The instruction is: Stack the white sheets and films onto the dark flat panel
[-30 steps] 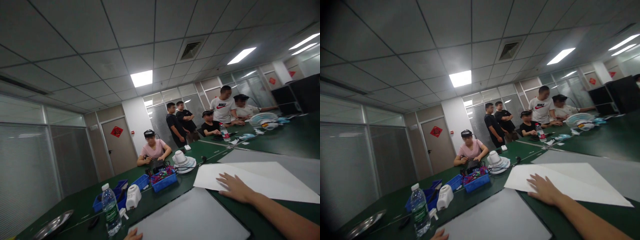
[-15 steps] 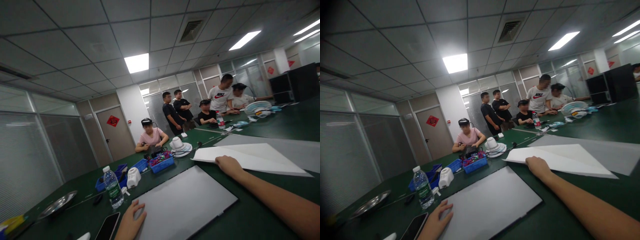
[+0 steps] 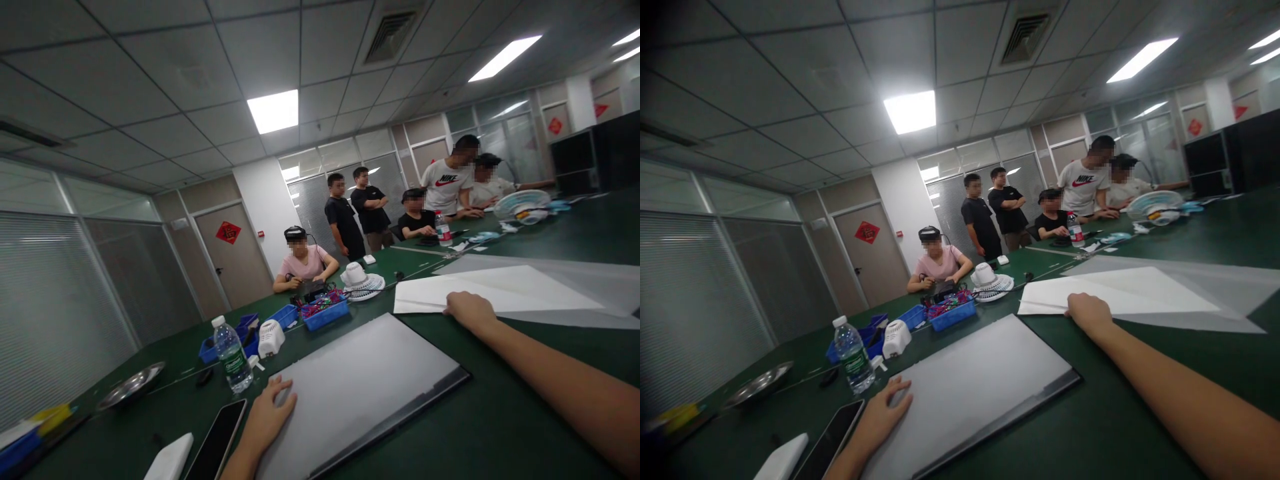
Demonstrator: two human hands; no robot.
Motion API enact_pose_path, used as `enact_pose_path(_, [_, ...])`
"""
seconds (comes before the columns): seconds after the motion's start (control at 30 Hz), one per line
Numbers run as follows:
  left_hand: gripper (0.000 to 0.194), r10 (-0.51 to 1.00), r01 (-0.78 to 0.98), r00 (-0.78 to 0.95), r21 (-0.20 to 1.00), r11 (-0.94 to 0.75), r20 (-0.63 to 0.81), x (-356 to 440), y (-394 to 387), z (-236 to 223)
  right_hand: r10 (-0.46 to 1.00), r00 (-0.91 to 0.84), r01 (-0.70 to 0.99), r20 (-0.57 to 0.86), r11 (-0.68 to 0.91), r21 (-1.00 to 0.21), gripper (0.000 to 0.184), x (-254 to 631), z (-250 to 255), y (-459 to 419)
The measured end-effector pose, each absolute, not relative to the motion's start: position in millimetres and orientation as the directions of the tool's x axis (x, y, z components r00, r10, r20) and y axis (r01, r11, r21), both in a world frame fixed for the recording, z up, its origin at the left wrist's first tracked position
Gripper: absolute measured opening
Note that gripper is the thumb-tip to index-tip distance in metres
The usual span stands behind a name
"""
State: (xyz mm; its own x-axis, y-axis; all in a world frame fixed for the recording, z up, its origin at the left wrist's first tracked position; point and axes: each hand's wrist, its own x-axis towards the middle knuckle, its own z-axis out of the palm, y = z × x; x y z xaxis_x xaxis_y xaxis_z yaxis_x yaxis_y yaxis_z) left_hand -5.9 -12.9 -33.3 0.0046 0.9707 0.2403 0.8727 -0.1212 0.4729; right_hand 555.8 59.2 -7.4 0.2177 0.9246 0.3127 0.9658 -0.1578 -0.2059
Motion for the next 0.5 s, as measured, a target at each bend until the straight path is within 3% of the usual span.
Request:
enact_pose_path(0.2, [0.038,0.976,0.865,-0.01,0.492,-0.101,0.218,-6,-13,-31,0.905,0.032,0.996,0.425,0.005,-0.086,0.034,515,14,31])
enact_pose_path(0.37, [0.05,0.98,0.848,-0.004,0.519,-0.104,0.201,-3,-13,-27,0.836,-0.372,0.915,0.403,0.402,0.011,0.024,437,17,-12])
enact_pose_path(0.5, [0.064,0.981,0.834,-0.006,0.542,-0.102,0.193,2,-11,-23,0.642,-0.687,0.675,0.342,0.737,-0.027,0.027,391,1,-48])
